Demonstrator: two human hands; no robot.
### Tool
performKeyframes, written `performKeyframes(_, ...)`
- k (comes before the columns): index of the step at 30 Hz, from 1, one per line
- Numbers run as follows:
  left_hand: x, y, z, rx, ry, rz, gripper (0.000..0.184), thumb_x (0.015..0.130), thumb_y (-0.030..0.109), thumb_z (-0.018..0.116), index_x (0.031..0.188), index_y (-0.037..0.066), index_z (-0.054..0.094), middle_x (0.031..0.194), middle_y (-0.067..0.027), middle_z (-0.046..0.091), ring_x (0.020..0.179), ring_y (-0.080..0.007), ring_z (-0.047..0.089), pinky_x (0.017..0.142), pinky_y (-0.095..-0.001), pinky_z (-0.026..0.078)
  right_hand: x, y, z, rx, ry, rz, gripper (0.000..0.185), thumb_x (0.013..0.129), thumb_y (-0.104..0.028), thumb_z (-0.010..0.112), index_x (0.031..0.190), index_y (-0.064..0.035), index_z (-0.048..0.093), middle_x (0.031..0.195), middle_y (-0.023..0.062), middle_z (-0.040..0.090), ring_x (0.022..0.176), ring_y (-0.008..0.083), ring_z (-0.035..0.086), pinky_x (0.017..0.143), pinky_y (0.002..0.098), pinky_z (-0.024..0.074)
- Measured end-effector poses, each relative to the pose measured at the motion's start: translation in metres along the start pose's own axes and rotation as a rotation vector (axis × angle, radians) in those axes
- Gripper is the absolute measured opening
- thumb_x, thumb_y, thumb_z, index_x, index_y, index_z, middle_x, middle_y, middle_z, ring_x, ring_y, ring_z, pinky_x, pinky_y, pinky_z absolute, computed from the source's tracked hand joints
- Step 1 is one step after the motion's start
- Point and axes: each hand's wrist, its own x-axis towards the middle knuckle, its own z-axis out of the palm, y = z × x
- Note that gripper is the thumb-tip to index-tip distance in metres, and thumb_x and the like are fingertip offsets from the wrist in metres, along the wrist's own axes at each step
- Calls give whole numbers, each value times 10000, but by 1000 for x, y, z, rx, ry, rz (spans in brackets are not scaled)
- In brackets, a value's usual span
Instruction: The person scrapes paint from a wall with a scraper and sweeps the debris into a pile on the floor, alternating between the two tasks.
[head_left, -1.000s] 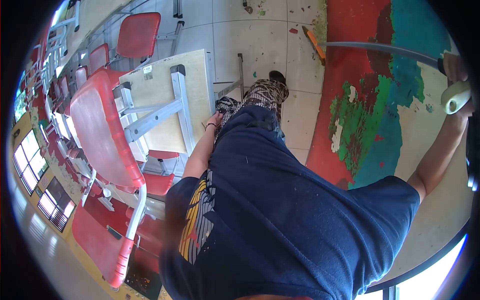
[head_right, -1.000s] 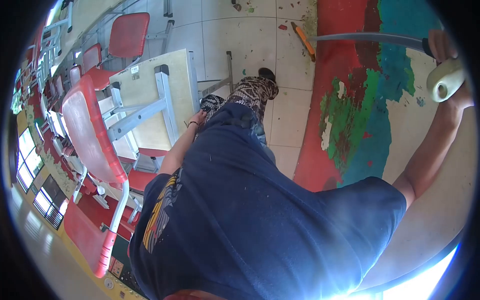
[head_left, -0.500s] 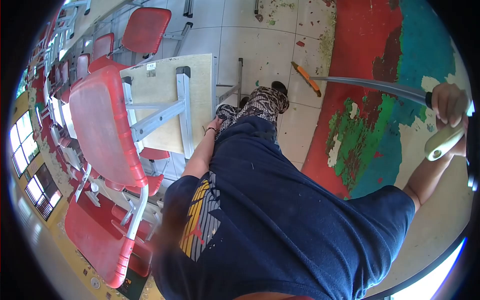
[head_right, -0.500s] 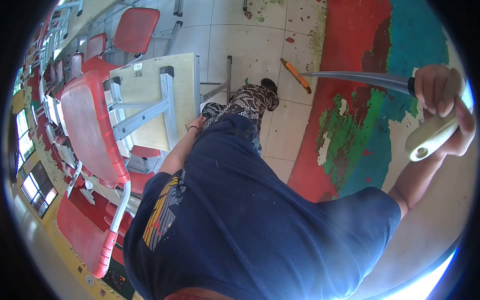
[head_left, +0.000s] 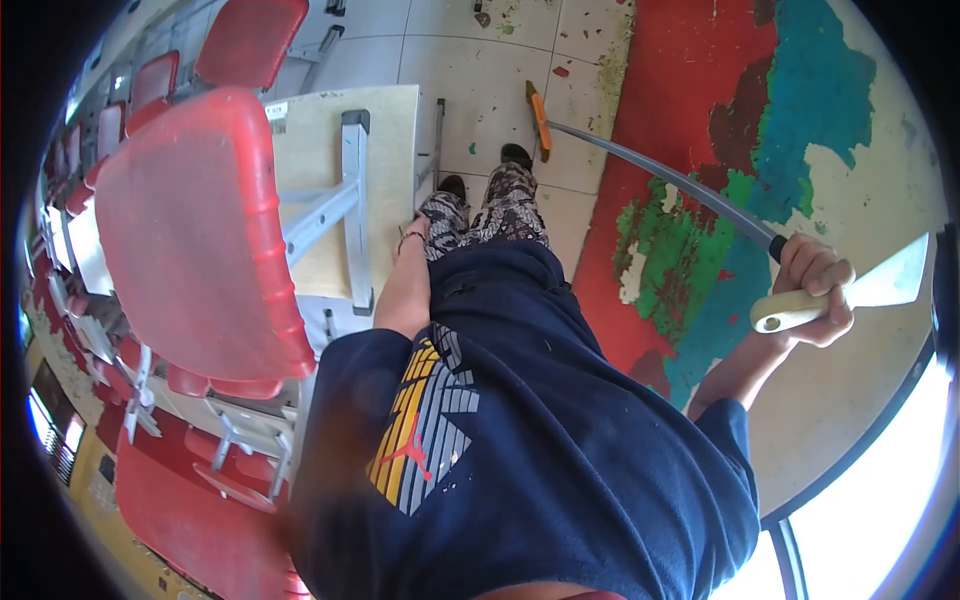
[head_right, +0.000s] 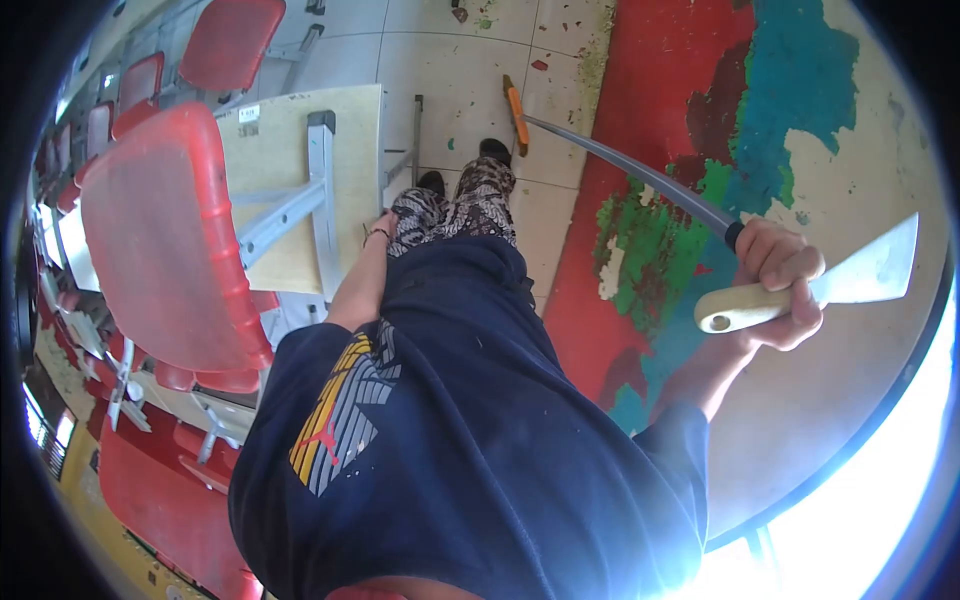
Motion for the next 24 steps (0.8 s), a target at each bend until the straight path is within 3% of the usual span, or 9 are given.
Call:
performKeyframes(6, 12, 17, 7, 646, -231, 47, 576, 891, 516, 407, 1346, 164, 431, 1272, -112, 519, 1113, -340, 501, 877, -590, 419, 13, 1, 33, 75, 324, -82, 192, 776, -232, 385, 648, -89, 383, 450, 4, 262, 397, 130, 195, 454, 310, 235)
performKeyframes(8, 28, 37, 2, 889, -380, 78, 678, 861, 630, 402, 1373, 185, 394, 1271, -127, 519, 1052, -358, 546, 852, -600, 429, 23, 4, 32, 62, 281, 12, 179, 774, -214, 371, 639, -97, 375, 443, 9, 265, 383, 130, 187, 448, 316, 245)
performKeyframes(10, -34, 21, -51, 1231, -487, 332, 822, 794, 744, 373, 1398, 188, 329, 1266, -127, 522, 1060, -336, 548, 853, -572, 432, 34, 7, 27, 78, 262, 115, 183, 771, -207, 370, 624, -99, 382, 432, 12, 275, 371, 129, 177, 446, 318, 246)
performKeyframes(12, -52, 23, -97, 1936, -880, 660, 817, 770, 625, 547, 1398, 148, 333, 1261, -137, 527, 1073, -323, 545, 884, -515, 432, 53, 9, 11, 162, 113, 164, 194, 772, -206, 370, 613, -97, 386, 420, 13, 280, 364, 130, 173, 446, 315, 241)
performKeyframes(14, -56, 14, -141, 2380, -1324, 1067, 842, 694, 402, 703, 1388, 101, 335, 1241, -170, 527, 1101, -338, 522, 930, -461, 413, 72, -3, 13, 219, -29, 223, 199, 778, -207, 367, 618, -92, 387, 417, 9, 267, 367, 127, 173, 447, 312, 232)
performKeyframes(16, -80, 0, -204, 2434, -1829, 1439, 887, 600, 245, 758, 1369, 70, 350, 1249, -203, 492, 1156, -374, 460, 985, -445, 373, 83, -7, 10, 244, -1, 263, 208, 788, -209, 365, 622, -87, 388, 417, 5, 256, 372, 120, 169, 448, 310, 222)
performKeyframes(18, -112, -20, -266, 2290, -2157, 1376, 836, 597, 269, 759, 1323, 74, 394, 1261, -223, 453, 1192, -386, 410, 1008, -451, 349, 92, -5, 0, 358, -25, 328, 215, 797, -213, 366, 625, -85, 393, 418, 0, 247, 380, 114, 160, 450, 309, 217)
performKeyframes(21, -122, -23, -327, 2286, -2272, 1407, 731, 642, 281, 774, 1268, 91, 447, 1269, -186, 451, 1194, -362, 419, 1041, -421, 324, 83, 4, -2, 420, -89, 398, 216, 801, -219, 378, 629, -91, 403, 427, -7, 256, 385, 116, 153, 453, 308, 214)
performKeyframes(24, -115, -5, -339, 2305, -2389, 1314, 554, 678, 297, 757, 1145, 93, 538, 1181, -180, 519, 1138, -370, 459, 959, -415, 397, 60, 15, 8, 481, -131, 535, 204, 780, -232, 430, 628, -100, 396, 441, -7, 267, 404, 122, 186, 447, 319, 213)
